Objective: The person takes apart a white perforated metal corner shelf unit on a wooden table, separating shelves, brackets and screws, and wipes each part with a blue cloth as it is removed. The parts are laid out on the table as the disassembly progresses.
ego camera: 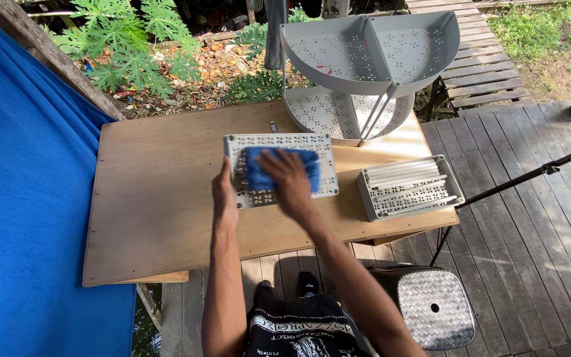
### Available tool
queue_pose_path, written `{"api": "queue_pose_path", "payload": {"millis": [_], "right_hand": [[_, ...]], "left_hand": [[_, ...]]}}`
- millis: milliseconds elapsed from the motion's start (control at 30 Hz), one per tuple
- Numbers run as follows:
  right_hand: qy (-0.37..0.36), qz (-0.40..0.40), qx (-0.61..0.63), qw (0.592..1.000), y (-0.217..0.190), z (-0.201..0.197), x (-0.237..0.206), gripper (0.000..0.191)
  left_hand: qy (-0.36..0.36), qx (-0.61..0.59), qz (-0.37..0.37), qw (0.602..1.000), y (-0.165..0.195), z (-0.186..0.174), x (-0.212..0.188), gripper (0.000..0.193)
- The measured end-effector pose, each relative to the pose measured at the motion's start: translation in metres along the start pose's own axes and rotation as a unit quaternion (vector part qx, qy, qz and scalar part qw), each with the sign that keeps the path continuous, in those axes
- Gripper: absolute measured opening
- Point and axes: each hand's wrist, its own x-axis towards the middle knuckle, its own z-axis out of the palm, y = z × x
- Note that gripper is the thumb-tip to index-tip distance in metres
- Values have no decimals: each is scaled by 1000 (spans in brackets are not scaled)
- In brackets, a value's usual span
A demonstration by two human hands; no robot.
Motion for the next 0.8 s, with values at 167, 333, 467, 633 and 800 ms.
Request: {"api": "queue_pose_path", "payload": {"millis": [167, 333, 467, 633, 800], "right_hand": [[-15, -21, -12, 1000, 8, -11, 0, 72], [5, 104, -26, 994, 44, -35, 1, 71], [-23, -26, 21, 999, -4, -6, -9, 76], [-48, -74, -12, 996, 10, -14, -13, 77], [1, 78, -48, 996, 51, -39, -9, 64]], "left_hand": [[36, -12, -19, 999, 5, -11, 0, 61], [74, -34, 17, 997, 24, -34, -2, 63], [9, -85, 24, 996, 1, -5, 8, 66], [64, -78, -6, 995, 3, -4, 11, 67], [72, -98, 26, 992, 21, -19, -1, 67]]}}
